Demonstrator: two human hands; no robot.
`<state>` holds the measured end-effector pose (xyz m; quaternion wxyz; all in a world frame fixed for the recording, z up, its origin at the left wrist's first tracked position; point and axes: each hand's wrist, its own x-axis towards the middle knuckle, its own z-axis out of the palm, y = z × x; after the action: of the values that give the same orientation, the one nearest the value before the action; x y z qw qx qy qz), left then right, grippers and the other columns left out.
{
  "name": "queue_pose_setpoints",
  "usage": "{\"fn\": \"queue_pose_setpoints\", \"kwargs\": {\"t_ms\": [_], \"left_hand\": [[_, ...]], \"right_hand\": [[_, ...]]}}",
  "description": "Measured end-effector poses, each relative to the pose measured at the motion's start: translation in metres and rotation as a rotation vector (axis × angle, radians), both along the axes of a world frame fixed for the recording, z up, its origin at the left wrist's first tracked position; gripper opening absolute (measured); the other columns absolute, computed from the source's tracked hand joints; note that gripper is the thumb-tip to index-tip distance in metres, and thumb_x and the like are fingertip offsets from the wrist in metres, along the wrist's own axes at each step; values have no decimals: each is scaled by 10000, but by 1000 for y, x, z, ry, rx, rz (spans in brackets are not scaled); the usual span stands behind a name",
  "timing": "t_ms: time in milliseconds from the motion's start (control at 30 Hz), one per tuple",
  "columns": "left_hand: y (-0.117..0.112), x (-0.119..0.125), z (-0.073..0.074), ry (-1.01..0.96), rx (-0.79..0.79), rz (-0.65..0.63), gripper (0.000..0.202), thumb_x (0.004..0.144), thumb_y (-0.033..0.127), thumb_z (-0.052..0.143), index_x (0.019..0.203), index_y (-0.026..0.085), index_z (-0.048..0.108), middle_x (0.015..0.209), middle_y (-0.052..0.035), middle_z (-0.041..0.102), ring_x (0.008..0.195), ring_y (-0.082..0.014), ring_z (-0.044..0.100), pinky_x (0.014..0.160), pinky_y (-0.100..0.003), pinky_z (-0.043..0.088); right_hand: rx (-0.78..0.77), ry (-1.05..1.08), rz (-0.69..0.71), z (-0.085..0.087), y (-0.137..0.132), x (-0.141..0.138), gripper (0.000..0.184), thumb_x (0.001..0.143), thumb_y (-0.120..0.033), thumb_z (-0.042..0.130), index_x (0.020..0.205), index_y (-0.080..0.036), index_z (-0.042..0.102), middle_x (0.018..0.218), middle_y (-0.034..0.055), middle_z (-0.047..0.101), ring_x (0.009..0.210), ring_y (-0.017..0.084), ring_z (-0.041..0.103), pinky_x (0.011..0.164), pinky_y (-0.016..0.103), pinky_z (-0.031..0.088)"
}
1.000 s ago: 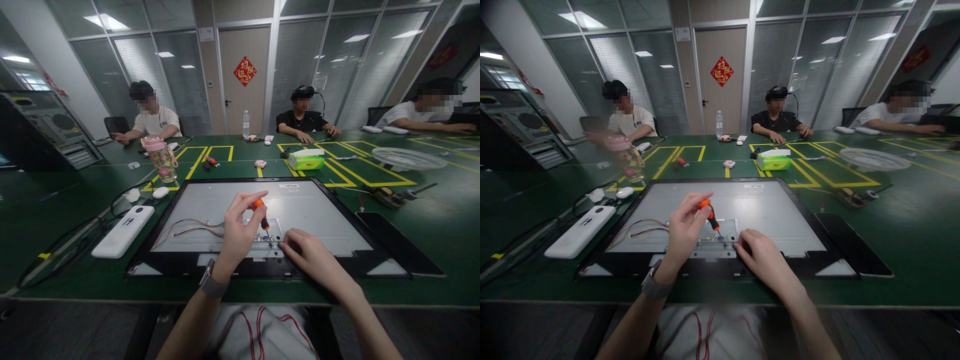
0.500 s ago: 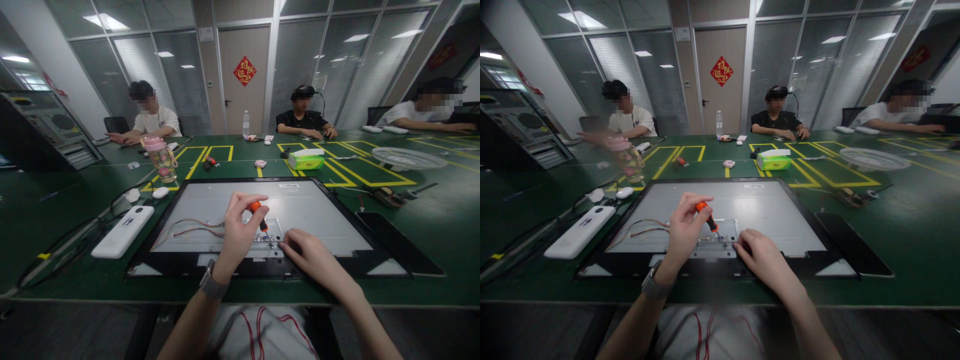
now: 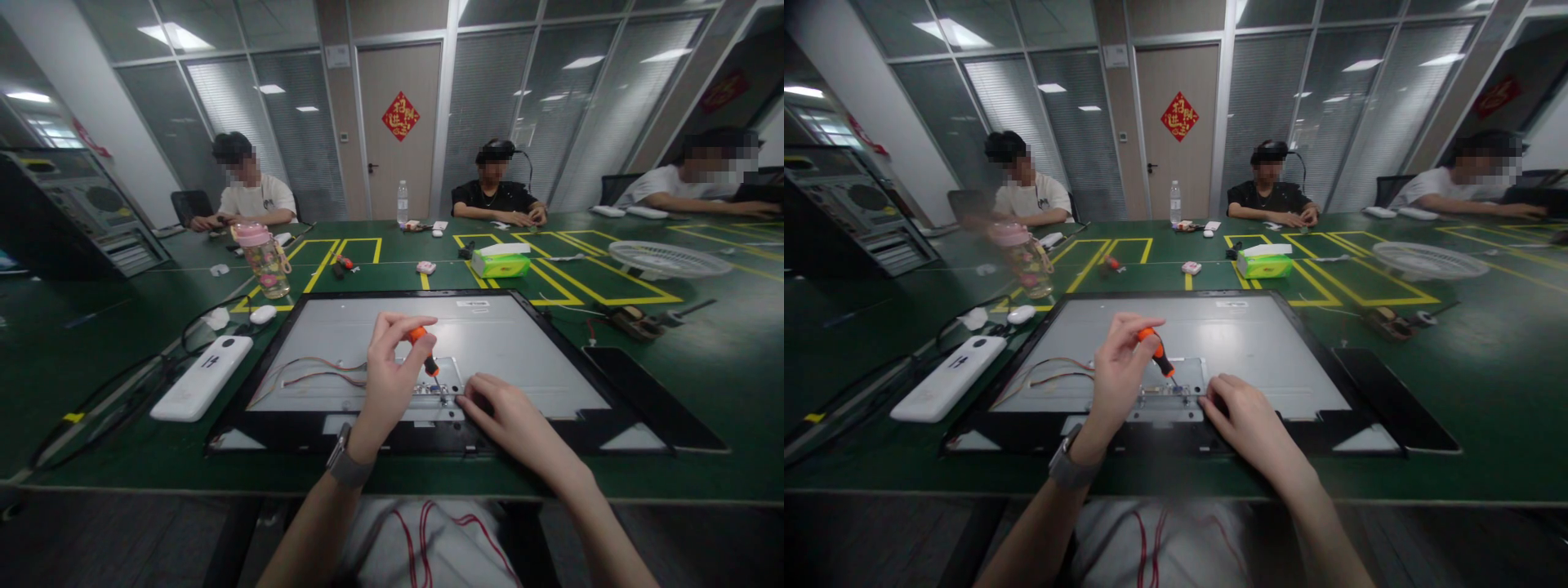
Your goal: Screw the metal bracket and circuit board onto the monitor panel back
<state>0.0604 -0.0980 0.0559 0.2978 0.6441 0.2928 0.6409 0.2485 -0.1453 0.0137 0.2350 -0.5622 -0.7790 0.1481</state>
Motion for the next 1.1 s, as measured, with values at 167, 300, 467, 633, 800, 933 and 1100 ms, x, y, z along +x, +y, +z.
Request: {"fn": "queue_pose_setpoints", "kwargs": {"t_ms": [167,300,467,633,800,933,1100], "left_hand": [[-2,1,2,-15,-26,-35,223,948,278,544,1079,202,708,944,-54,624,840,-151,622,787,-274,511],[-3,1,1,-55,-46,-100,272,985,296,468,1068,185,701,971,-76,665,907,-174,648,843,-306,514],[0,0,-3,-6,50,5,150,888,307,648,948,218,754,918,-43,563,849,-154,590,811,-291,501],[-3,-1,-1,-9,29,-111,269,981,280,475,1057,191,717,944,-68,642,885,-169,630,813,-289,507],[-3,-2,-1,9,62,-88,209,937,297,566,994,208,747,942,-64,618,900,-177,615,822,-300,504],[-2,-3,-2,31,91,-50,172,918,272,607,999,230,753,902,-42,561,846,-154,583,807,-290,493],[-6,-3,3,6,37,-137,277,986,290,478,1099,196,712,988,-82,668,928,-178,637,848,-304,510]], "right_hand": [[4,7,-1,-2,0,1,191,956,-272,486,777,-225,534,777,31,605,727,204,590,678,311,450],[-5,4,-1,-2,0,1,195,964,-278,477,784,-225,529,780,32,603,736,208,590,685,315,451],[5,7,0,-2,1,1,195,957,-275,485,776,-227,539,774,31,609,727,207,594,672,307,454],[8,1,-6,-2,0,1,198,959,-282,484,781,-227,550,773,34,617,725,211,605,678,309,458],[9,-9,0,-2,0,1,192,968,-279,476,793,-229,537,782,29,612,740,209,608,683,306,454],[4,-15,-4,-2,0,1,191,962,-270,482,782,-227,530,779,28,610,733,208,604,676,304,450],[3,-1,-3,1,0,0,200,962,-281,475,780,-228,540,780,32,616,735,212,610,680,310,458]]}}
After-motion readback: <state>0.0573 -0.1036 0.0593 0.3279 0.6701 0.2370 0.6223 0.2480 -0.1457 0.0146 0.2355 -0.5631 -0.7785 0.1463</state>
